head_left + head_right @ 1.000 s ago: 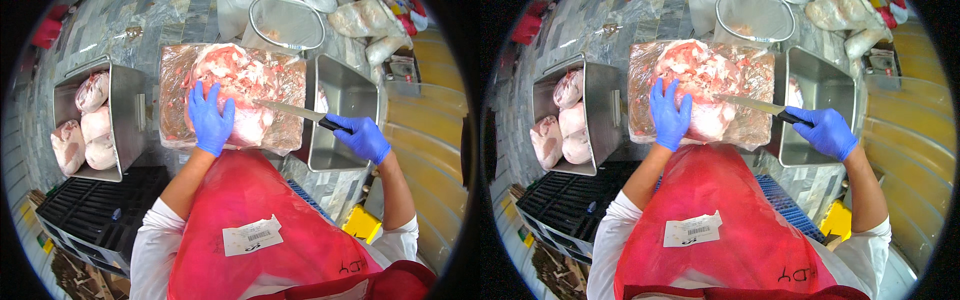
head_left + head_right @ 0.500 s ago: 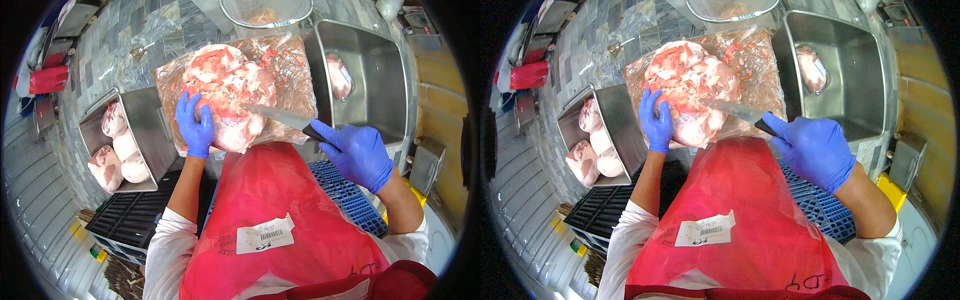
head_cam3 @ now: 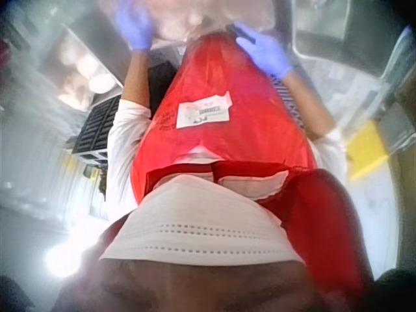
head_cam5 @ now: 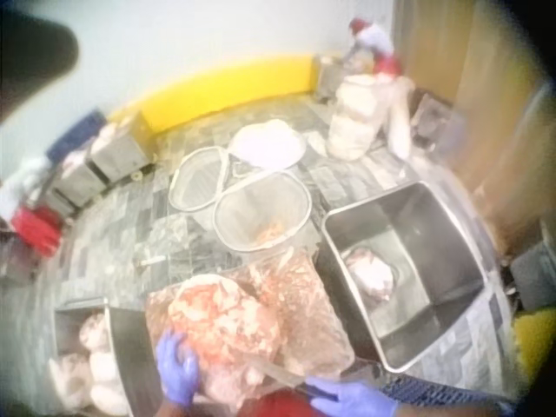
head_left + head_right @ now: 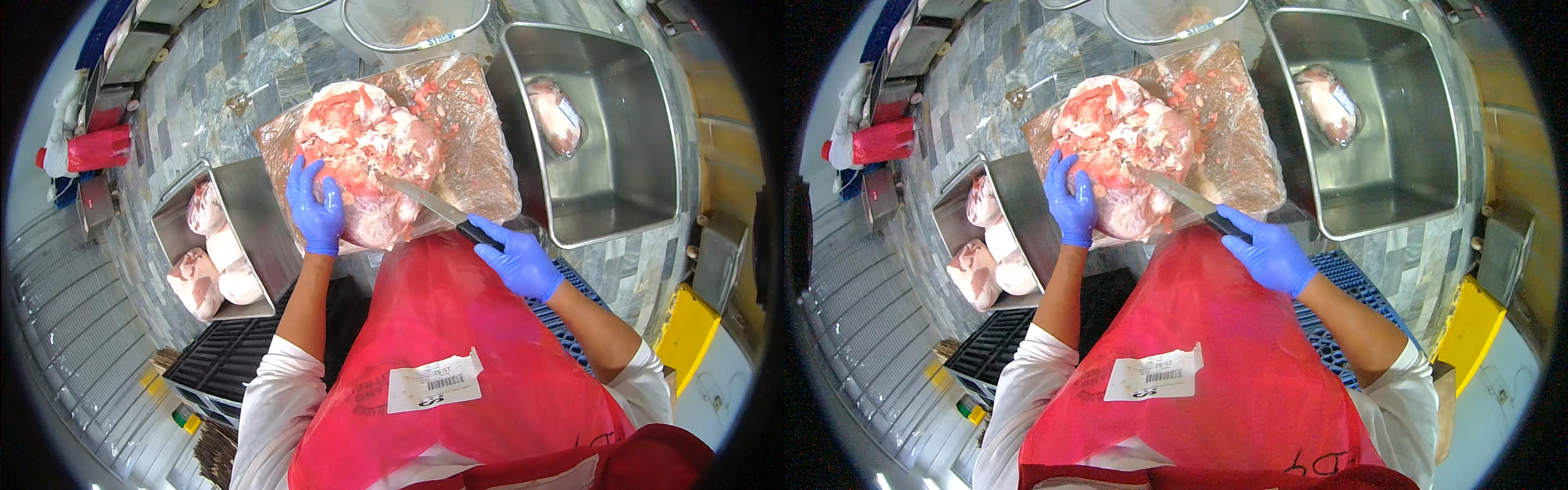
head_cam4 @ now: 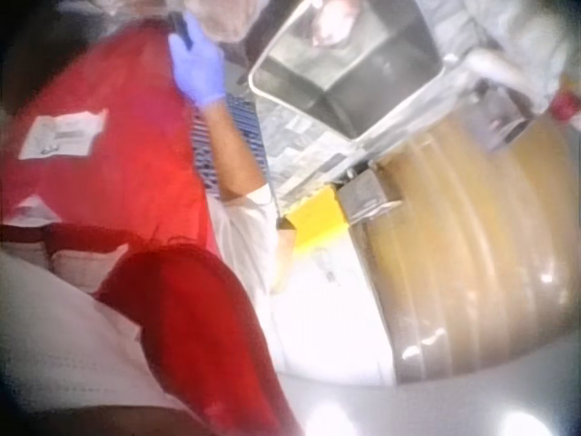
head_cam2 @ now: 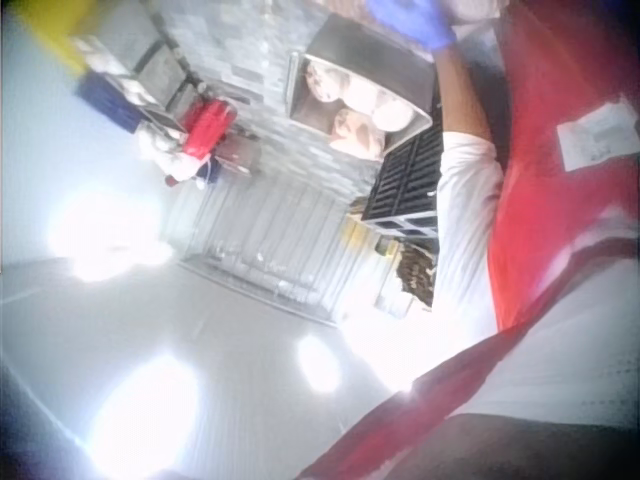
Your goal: The person uses a knife to trim fat and connective tissue from a large piece of raw meat on a cutting board. They repeatedly cut and remove sections of fat, placing them aside while continuing to work on the main piece.
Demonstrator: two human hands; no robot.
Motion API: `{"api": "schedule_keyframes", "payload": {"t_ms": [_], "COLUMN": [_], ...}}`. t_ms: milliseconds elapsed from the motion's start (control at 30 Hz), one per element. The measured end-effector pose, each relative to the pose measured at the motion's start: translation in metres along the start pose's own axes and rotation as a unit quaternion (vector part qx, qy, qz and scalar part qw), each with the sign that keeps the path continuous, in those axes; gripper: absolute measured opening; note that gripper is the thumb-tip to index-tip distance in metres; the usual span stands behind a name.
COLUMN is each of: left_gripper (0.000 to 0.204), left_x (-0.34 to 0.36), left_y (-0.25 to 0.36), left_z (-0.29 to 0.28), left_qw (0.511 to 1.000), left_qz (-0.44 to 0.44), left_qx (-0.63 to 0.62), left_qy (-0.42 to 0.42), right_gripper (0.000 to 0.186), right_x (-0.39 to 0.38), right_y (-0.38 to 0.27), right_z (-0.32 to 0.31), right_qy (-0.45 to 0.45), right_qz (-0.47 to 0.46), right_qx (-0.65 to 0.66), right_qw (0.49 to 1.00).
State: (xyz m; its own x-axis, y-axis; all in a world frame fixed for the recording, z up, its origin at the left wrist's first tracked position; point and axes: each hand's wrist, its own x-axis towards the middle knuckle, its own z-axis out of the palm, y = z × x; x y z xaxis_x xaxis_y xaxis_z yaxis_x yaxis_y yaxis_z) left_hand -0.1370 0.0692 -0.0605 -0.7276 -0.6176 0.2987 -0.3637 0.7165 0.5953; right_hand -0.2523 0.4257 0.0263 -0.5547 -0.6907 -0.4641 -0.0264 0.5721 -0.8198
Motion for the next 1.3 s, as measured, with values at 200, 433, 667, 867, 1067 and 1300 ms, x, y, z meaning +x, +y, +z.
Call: {"api": "schedule_keyframes", "payload": {"t_ms": [200, 433, 667, 867, 1067, 1300], "left_gripper": [0.031, 0.028, 0.03, 0.033, 0.034, 0.037], "left_x": [0.008, 0.012, 0.001, 0.0, -0.001, -0.013], "left_y": [0.008, -0.025, -0.016, -0.018, 0.001, 0.016], "left_z": [0.0, 0.008, 0.01, 0.012, 0.011, 0.02], "left_qw": [1.0, 0.995, 0.997, 0.998, 0.999, 0.996], "left_qz": [0.024, -0.023, -0.025, -0.02, -0.003, -0.056], "left_qx": [-0.01, -0.097, -0.066, -0.066, -0.01, 0.016], "left_qy": [-0.007, -0.012, 0.003, 0.009, 0.031, 0.062], "right_gripper": [0.052, 0.048, 0.05, 0.051, 0.046, 0.055], "right_x": [-0.007, -0.027, -0.034, 0.011, 0.04, -0.012], "right_y": [0.008, 0.026, -0.02, -0.019, -0.033, -0.017], "right_z": [-0.011, -0.025, -0.027, -0.068, -0.05, 0.037], "right_qy": [-0.056, 0.089, 0.012, -0.147, -0.067, 0.122], "right_qz": [0.128, -0.047, 0.005, 0.133, 0.013, -0.061], "right_qx": [0.172, 0.129, -0.057, 0.097, -0.091, -0.46], "right_qw": [0.975, 0.986, 0.998, 0.975, 0.994, 0.877]}}
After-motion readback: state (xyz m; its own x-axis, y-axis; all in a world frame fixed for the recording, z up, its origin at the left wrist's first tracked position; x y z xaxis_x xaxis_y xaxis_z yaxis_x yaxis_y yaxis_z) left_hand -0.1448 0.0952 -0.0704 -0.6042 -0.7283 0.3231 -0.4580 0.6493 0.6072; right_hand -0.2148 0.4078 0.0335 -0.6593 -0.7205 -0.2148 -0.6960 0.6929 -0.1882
